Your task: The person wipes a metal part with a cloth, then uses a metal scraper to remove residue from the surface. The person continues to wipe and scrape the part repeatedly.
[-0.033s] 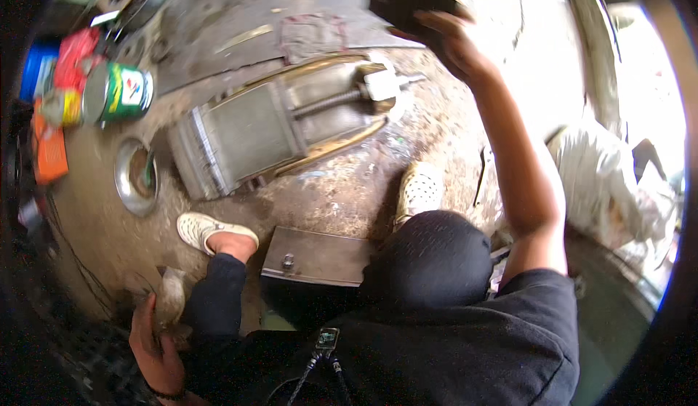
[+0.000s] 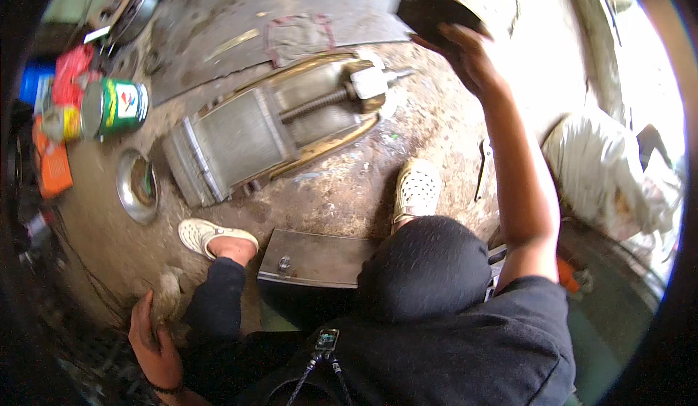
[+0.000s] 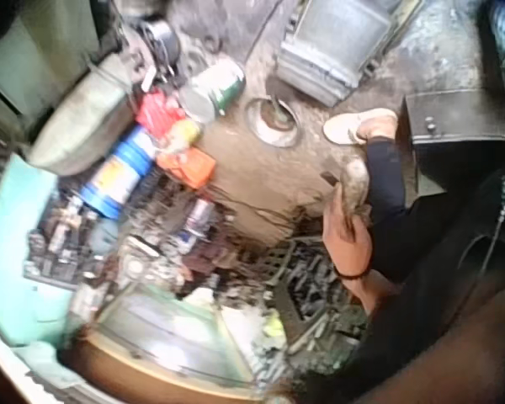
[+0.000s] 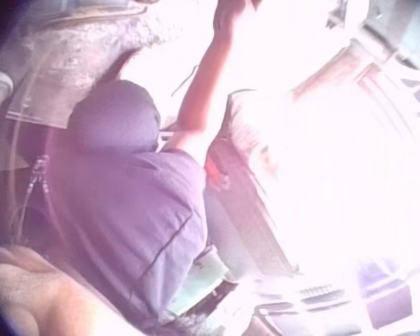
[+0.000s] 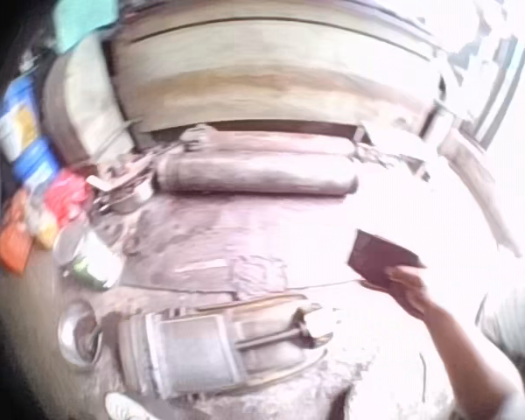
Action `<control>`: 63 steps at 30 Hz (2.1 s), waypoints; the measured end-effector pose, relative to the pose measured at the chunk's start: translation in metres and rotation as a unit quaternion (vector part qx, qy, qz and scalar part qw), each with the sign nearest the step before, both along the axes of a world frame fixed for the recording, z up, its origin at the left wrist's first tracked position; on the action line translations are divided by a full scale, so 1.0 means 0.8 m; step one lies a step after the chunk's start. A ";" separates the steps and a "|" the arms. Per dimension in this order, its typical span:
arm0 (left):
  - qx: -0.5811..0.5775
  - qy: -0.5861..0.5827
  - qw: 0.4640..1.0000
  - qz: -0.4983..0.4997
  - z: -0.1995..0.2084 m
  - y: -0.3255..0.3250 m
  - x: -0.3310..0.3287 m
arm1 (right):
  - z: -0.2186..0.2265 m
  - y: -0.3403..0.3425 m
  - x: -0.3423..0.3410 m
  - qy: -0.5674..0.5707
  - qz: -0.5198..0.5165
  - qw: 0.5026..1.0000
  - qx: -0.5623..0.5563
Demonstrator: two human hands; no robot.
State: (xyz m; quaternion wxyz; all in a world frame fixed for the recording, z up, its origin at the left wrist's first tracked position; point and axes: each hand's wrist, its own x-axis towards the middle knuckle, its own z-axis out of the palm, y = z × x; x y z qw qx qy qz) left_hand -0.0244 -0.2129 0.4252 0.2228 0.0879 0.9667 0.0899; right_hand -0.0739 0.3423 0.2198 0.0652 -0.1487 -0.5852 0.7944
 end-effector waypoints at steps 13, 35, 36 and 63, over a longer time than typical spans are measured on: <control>0.190 0.279 0.922 -0.189 -0.358 0.391 -0.163 | -0.317 -0.029 0.168 -0.054 -0.054 0.832 0.549; 0.169 0.246 0.953 -0.051 -0.482 0.470 -0.144 | -0.301 -0.001 0.132 -0.170 0.281 0.769 0.549; 0.170 0.248 0.952 -0.053 -0.481 0.470 -0.144 | -0.305 -0.002 0.133 -0.191 0.210 0.801 0.528; 0.185 0.256 0.947 -0.061 -0.486 0.471 -0.146 | -0.302 -0.003 0.071 -0.077 0.243 0.728 0.637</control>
